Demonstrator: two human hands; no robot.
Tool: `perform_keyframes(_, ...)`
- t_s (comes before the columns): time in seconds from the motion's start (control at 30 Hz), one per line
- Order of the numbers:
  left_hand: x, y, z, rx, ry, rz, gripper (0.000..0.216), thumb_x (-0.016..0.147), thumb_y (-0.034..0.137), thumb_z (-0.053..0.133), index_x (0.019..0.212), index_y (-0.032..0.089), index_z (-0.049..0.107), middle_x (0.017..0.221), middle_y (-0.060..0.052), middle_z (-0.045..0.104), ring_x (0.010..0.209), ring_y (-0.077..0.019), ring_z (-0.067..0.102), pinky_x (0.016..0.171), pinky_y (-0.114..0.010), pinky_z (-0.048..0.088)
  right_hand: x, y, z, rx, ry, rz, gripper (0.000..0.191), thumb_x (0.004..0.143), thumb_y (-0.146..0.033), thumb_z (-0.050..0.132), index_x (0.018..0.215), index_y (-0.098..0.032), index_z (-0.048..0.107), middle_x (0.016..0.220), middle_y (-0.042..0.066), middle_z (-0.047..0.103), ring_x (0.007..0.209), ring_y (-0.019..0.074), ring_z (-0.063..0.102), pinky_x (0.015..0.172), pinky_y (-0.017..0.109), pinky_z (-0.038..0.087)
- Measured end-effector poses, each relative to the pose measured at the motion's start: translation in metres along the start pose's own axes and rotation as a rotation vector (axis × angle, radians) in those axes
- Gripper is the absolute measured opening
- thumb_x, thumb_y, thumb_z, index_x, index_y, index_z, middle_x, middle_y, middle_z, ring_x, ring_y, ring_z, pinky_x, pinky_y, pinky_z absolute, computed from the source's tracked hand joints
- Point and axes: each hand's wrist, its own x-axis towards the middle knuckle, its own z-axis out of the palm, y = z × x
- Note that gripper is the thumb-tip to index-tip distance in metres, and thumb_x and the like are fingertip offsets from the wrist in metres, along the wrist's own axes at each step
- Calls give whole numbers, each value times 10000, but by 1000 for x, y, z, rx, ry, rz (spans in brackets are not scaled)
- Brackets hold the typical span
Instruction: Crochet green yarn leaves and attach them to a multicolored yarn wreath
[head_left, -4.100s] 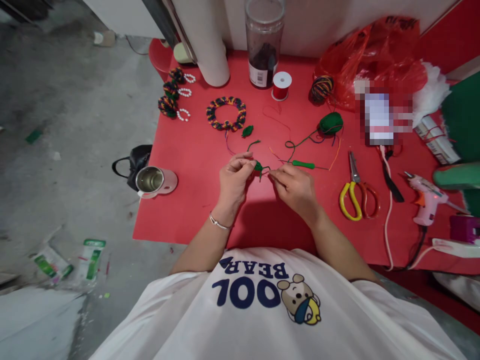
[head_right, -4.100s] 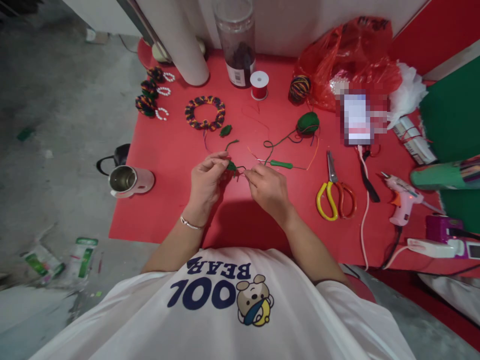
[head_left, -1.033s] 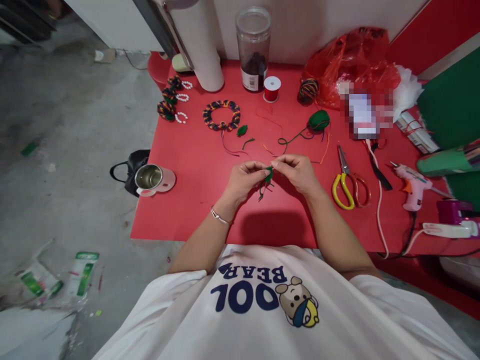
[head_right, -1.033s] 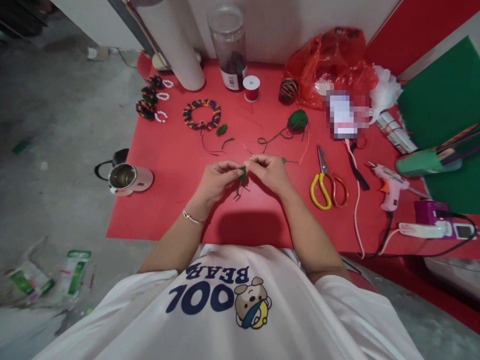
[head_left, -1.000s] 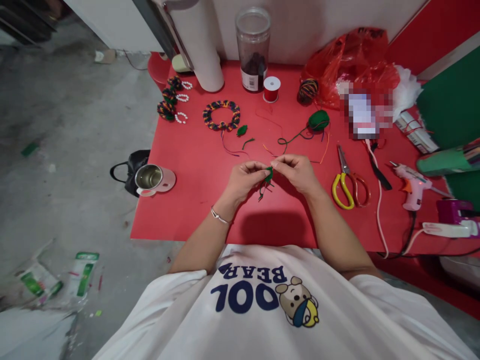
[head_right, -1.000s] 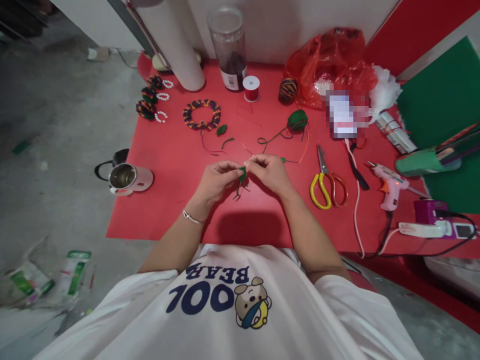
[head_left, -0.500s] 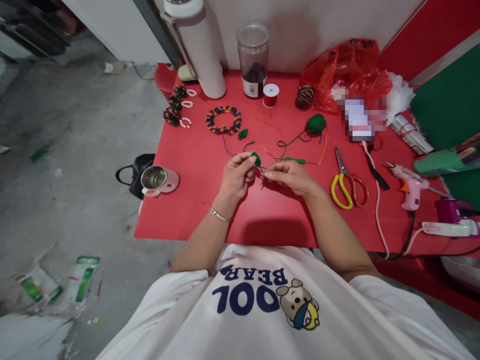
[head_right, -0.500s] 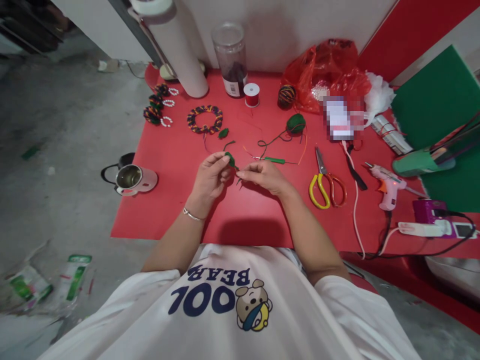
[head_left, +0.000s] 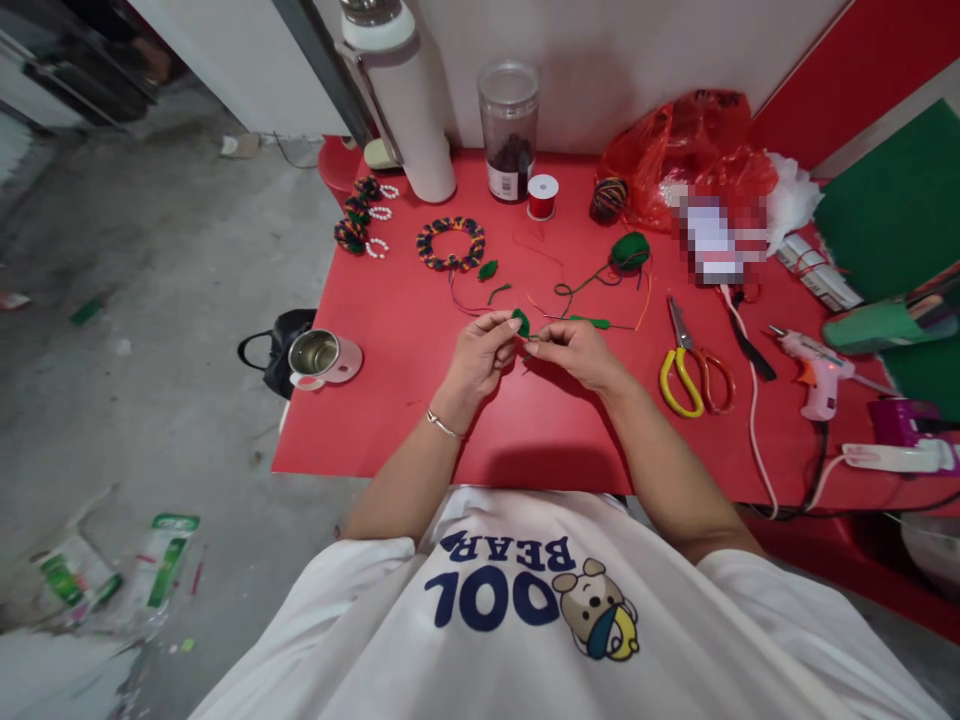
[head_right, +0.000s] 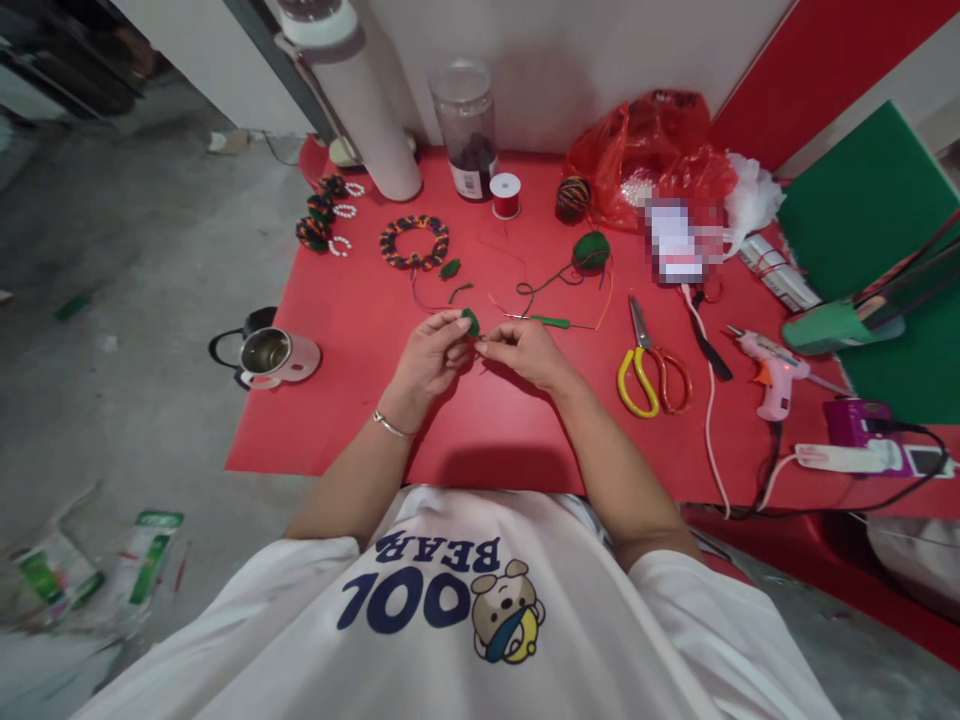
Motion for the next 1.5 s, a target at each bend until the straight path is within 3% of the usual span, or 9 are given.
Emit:
perform_keyframes(0.17,-2,-2,-1,5,-55,-41,393,556,305,981,776,172,684,501,92,486,390,-20,328,394,-173,167,1,0,-13,63,-19,60,288,686,-456,832,707,-185,735,632,-29,608,602,106,477,599,271,362)
perform_keyframes(0.3,-4,-3,-3,11,-160,-134,393,561,309,987,760,156,685,493,87,478,382,-19,328,385,-164,179,4,-1,-23,174,135,104,339,733,-514,786,856,-199,790,588,-55,521,522,90,359,518,267,248)
perform_keyframes(0.47,-6,-5,-4,45,-271,-236,394,575,303,1002,803,130,731,513,64,525,384,-12,336,390,-153,215,4,-2,-10,313,111,151,435,626,-556,913,775,-211,694,584,-70,511,506,77,383,482,250,254)
perform_keyframes(0.63,-3,-6,-7,43,-326,-294,358,584,270,997,788,120,745,509,65,505,381,-2,322,389,-140,202,5,0,0,338,175,101,509,669,-646,878,758,-230,598,571,-74,539,476,71,423,434,227,285)
perform_keyframes(0.73,-2,-6,-7,18,-336,-329,345,576,246,997,765,122,736,509,67,503,377,1,321,386,-130,219,6,-1,-3,358,212,88,521,682,-661,873,794,-239,588,570,-81,548,466,65,403,424,219,286)
perform_keyframes(0.93,-2,-6,-8,-25,-317,-327,338,593,244,995,776,118,740,502,67,511,374,4,311,383,-121,243,3,-4,-6,392,57,129,546,612,-623,948,756,-211,619,561,-83,549,464,58,460,422,197,340)
perform_keyframes(1.27,2,-6,-15,-17,-377,-360,279,617,214,983,744,107,759,463,63,485,366,5,291,390,-121,250,8,11,1,395,145,108,467,760,-601,867,735,-204,621,535,-63,580,415,51,436,371,184,280)
perform_keyframes(1.5,0,-7,-14,-26,-386,-369,307,610,207,994,798,97,777,504,51,505,385,3,308,393,-121,263,10,13,-1,467,193,69,465,761,-575,891,756,-209,603,596,-55,654,423,46,491,355,159,297)
